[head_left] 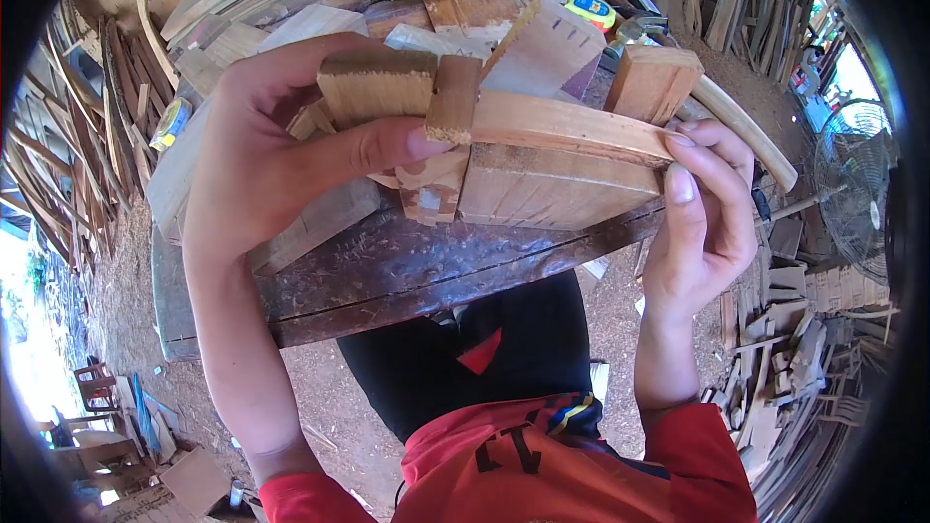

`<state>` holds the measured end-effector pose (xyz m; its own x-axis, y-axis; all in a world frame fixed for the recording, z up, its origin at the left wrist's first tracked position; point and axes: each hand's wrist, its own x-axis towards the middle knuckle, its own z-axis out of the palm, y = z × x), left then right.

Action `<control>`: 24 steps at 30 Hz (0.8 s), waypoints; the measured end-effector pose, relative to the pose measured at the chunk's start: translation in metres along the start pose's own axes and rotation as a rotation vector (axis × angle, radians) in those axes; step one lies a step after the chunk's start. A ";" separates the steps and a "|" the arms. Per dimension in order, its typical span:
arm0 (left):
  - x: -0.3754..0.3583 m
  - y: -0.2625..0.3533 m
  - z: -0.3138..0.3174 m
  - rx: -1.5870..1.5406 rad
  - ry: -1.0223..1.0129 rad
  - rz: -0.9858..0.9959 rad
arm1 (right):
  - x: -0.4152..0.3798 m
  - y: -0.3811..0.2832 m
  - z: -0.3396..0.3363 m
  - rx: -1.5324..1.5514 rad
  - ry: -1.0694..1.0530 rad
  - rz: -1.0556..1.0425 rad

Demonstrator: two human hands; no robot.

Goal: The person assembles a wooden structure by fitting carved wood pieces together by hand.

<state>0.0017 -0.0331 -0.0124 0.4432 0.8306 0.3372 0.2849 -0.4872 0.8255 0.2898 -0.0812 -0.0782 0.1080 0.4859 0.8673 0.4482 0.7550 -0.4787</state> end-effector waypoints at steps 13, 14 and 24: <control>0.001 0.000 0.000 0.004 0.012 -0.019 | 0.002 -0.006 -0.003 -0.053 -0.039 0.011; 0.001 0.001 0.000 -0.016 0.018 -0.042 | 0.002 -0.005 -0.003 -0.049 -0.037 0.008; 0.000 0.000 -0.002 -0.034 -0.004 0.006 | 0.001 -0.004 0.000 -0.033 -0.018 -0.001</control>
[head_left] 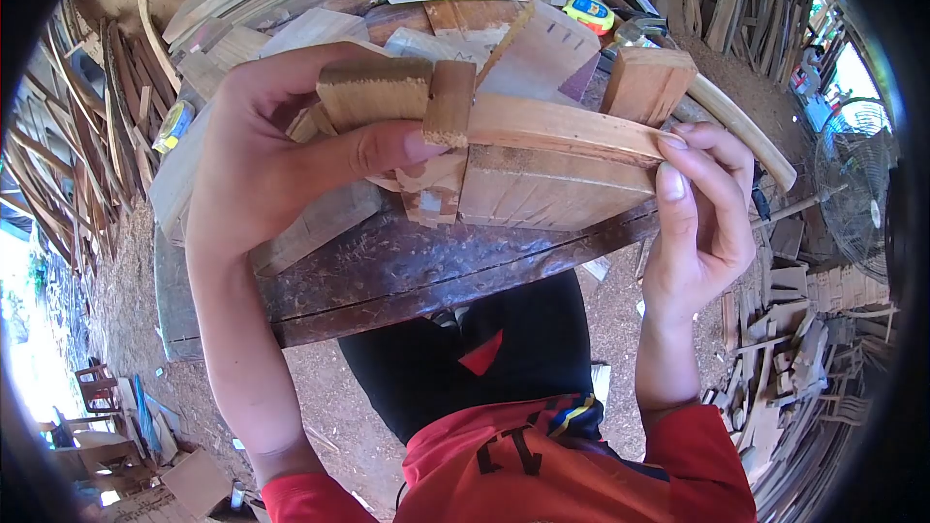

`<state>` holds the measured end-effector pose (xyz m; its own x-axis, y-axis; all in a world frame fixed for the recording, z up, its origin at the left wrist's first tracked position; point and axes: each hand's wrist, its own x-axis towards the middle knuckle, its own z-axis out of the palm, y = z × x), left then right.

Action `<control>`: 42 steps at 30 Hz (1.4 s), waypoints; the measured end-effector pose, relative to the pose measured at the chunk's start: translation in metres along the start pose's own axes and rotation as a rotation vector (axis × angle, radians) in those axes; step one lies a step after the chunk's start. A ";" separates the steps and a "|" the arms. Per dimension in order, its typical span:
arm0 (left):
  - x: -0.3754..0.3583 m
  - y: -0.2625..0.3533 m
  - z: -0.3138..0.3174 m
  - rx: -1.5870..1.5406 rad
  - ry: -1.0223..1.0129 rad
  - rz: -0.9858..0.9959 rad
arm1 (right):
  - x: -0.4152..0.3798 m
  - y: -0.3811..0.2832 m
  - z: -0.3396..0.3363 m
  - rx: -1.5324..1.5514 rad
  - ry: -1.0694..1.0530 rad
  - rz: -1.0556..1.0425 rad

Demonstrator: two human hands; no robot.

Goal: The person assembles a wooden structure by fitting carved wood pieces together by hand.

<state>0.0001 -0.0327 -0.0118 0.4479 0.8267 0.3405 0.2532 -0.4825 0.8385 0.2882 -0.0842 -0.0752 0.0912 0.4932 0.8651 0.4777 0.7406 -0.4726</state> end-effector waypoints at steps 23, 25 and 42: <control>-0.002 -0.002 -0.003 -0.393 -0.037 -0.076 | 0.002 0.000 -0.005 -0.158 -0.021 -0.134; 0.000 -0.006 -0.007 -0.290 -0.032 -0.012 | 0.002 -0.001 -0.005 -0.154 -0.024 -0.132; -0.004 0.002 -0.008 -0.229 -0.083 0.030 | 0.003 -0.016 -0.009 -0.316 -0.062 -0.132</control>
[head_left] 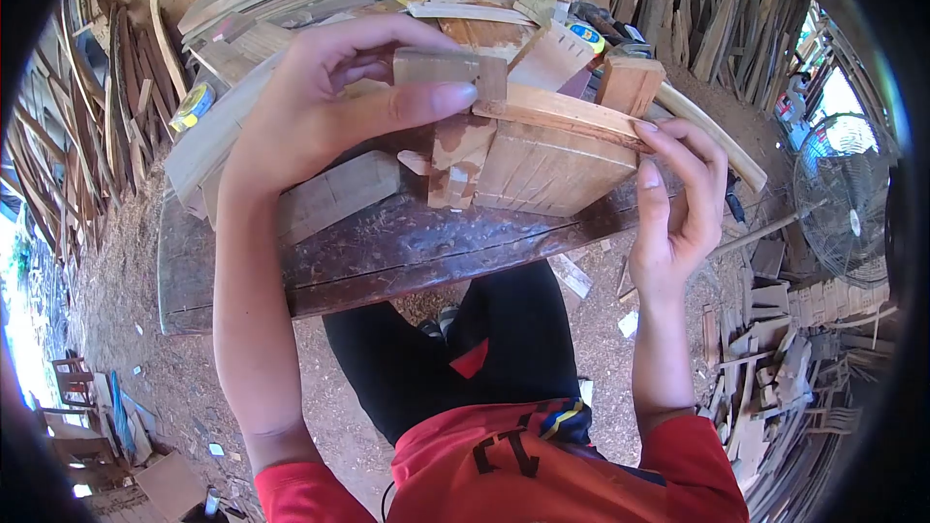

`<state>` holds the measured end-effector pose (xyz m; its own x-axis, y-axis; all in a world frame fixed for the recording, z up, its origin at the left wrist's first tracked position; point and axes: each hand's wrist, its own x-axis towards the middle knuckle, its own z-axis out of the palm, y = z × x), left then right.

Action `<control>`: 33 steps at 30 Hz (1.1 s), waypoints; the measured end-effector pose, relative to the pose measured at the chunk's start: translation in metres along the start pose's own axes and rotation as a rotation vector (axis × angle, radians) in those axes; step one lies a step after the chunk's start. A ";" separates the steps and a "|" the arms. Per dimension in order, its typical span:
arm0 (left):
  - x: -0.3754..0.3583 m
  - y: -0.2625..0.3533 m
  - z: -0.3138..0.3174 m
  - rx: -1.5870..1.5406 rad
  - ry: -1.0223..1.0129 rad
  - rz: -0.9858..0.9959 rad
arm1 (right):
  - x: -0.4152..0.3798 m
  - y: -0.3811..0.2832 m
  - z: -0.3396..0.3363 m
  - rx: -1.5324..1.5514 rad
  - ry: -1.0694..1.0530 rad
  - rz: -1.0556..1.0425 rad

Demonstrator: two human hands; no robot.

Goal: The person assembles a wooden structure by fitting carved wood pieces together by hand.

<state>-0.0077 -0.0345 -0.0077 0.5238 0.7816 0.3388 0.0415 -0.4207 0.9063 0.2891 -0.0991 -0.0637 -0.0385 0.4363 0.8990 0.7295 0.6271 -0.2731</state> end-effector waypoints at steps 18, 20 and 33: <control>-0.001 -0.002 -0.002 0.246 0.023 0.069 | 0.002 -0.004 -0.001 -0.079 -0.024 -0.019; -0.001 -0.007 -0.002 0.240 0.053 0.060 | 0.001 -0.003 -0.001 -0.082 -0.025 -0.021; 0.004 -0.017 0.009 0.201 0.141 0.158 | 0.000 0.004 0.004 -0.084 -0.004 -0.032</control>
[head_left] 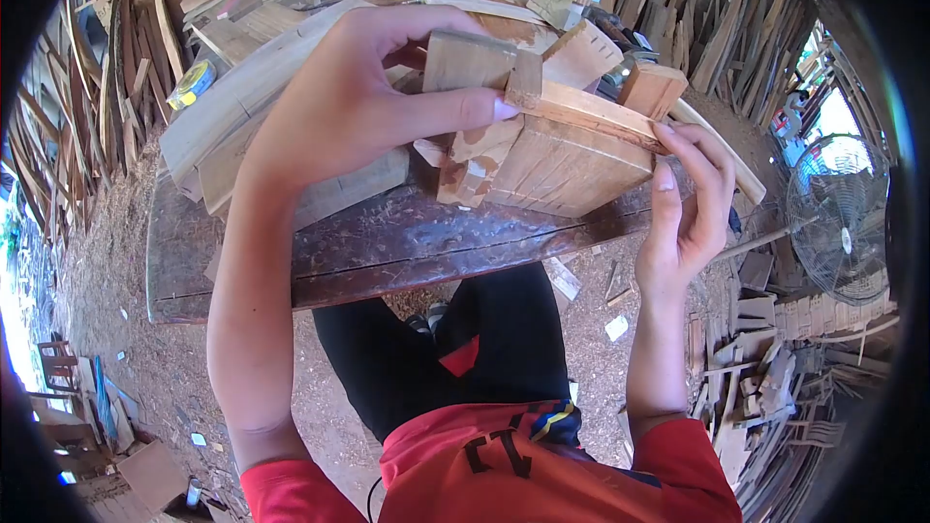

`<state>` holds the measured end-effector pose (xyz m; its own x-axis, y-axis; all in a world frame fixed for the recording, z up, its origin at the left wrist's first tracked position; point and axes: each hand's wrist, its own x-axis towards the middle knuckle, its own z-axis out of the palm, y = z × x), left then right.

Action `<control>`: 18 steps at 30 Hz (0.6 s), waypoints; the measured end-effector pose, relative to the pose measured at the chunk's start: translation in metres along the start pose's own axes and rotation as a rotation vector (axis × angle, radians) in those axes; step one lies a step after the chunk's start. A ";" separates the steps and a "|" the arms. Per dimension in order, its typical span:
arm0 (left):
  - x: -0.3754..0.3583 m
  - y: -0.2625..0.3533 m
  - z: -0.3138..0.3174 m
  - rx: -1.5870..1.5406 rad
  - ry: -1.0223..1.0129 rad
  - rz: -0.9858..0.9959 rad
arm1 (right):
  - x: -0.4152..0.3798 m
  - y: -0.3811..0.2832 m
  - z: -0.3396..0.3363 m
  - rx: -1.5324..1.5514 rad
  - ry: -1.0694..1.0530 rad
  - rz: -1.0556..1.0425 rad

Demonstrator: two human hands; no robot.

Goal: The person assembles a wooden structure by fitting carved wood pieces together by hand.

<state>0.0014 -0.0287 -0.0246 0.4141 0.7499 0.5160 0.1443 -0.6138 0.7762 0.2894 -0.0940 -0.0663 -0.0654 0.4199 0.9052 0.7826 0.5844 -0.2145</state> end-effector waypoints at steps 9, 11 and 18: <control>0.000 0.008 -0.003 -0.012 -0.047 -0.103 | 0.000 0.002 0.000 0.004 -0.010 0.009; 0.000 0.008 -0.003 -0.002 -0.044 -0.095 | -0.001 0.003 0.001 0.010 -0.008 0.010; 0.002 0.004 -0.001 0.021 -0.058 -0.075 | -0.001 0.004 0.002 0.053 -0.003 0.006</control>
<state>0.0017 -0.0291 -0.0200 0.4522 0.7791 0.4342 0.1960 -0.5617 0.8038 0.2916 -0.0909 -0.0687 -0.0625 0.4257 0.9027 0.7489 0.6179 -0.2395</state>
